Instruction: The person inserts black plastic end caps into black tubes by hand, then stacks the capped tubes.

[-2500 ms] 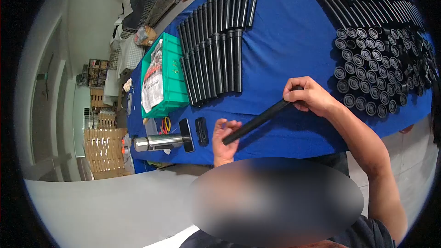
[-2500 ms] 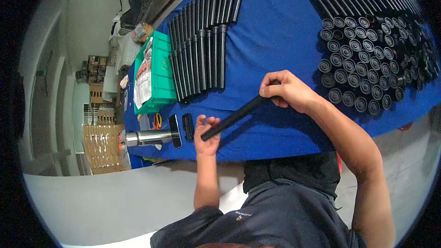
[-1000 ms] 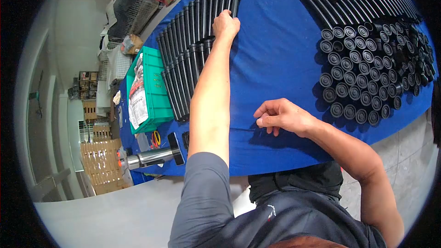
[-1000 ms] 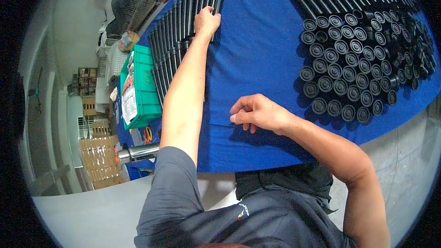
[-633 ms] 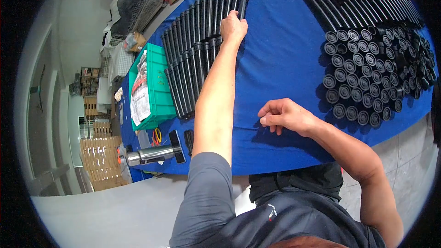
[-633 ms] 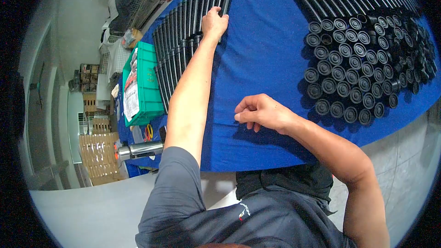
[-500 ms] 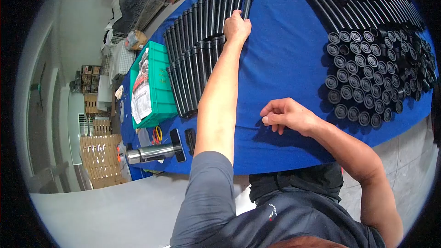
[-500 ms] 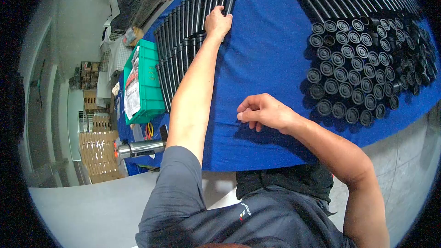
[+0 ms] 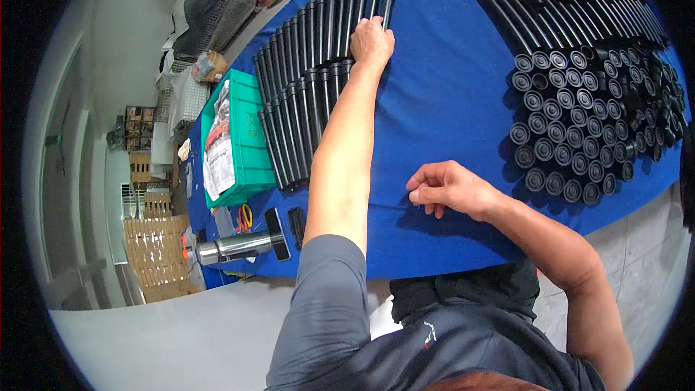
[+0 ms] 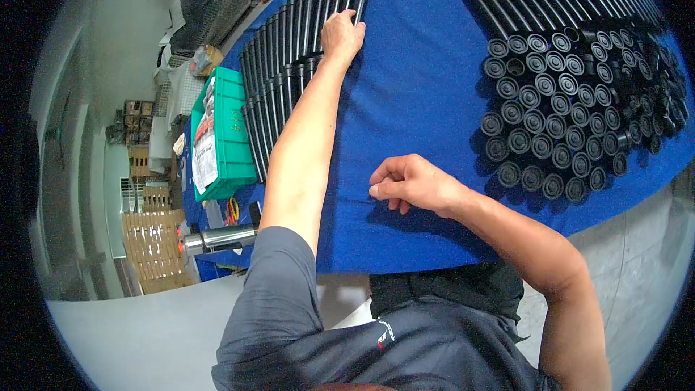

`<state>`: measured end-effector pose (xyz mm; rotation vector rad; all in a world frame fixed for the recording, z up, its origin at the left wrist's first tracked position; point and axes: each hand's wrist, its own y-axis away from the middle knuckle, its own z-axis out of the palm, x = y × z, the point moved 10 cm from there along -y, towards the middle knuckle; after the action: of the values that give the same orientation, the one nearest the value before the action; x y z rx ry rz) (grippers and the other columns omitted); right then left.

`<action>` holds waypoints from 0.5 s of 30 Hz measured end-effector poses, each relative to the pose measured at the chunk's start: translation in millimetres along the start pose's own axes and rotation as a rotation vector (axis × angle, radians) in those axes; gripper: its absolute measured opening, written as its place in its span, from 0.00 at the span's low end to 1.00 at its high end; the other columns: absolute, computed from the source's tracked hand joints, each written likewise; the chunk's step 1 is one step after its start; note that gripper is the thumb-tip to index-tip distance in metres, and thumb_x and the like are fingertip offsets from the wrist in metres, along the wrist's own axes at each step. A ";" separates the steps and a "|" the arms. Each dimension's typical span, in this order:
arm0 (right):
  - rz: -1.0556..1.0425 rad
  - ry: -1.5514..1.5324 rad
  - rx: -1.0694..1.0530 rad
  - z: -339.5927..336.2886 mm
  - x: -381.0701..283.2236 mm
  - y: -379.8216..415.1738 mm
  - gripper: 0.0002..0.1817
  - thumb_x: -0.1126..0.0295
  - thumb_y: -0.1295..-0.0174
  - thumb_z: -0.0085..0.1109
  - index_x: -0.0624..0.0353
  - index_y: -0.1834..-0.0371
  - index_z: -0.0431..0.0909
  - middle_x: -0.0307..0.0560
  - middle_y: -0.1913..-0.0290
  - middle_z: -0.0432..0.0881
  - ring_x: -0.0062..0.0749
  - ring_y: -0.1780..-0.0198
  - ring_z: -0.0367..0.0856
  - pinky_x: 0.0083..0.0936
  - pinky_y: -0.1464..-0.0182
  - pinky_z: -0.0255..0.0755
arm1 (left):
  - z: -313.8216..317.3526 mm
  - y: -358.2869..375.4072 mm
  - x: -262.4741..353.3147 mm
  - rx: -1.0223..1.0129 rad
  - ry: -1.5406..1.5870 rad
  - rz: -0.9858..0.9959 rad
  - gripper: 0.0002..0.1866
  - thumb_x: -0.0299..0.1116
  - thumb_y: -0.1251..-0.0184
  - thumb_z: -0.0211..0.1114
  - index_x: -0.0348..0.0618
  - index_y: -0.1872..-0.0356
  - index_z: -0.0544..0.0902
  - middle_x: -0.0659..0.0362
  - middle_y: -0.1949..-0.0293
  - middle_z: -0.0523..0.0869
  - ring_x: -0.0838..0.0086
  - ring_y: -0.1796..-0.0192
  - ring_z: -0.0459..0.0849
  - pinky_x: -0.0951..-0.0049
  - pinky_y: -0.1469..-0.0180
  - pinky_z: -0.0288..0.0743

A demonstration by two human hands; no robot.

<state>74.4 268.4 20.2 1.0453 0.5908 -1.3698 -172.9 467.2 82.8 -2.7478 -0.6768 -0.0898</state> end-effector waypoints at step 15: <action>0.066 -0.066 -0.028 0.5 3.4 3.7 0.17 0.62 0.31 0.67 0.66 0.49 0.82 0.41 0.62 0.85 0.23 0.66 0.82 0.23 0.68 0.77 | 13.9 -58.8 5.6 -0.065 -0.175 -0.151 0.16 0.36 0.38 0.67 0.43 0.51 0.90 0.45 0.47 0.89 0.48 0.42 0.87 0.51 0.38 0.80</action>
<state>78.4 265.8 18.5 0.9853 0.5210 -1.3294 -195.3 523.5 86.8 -2.7855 -0.9434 0.0978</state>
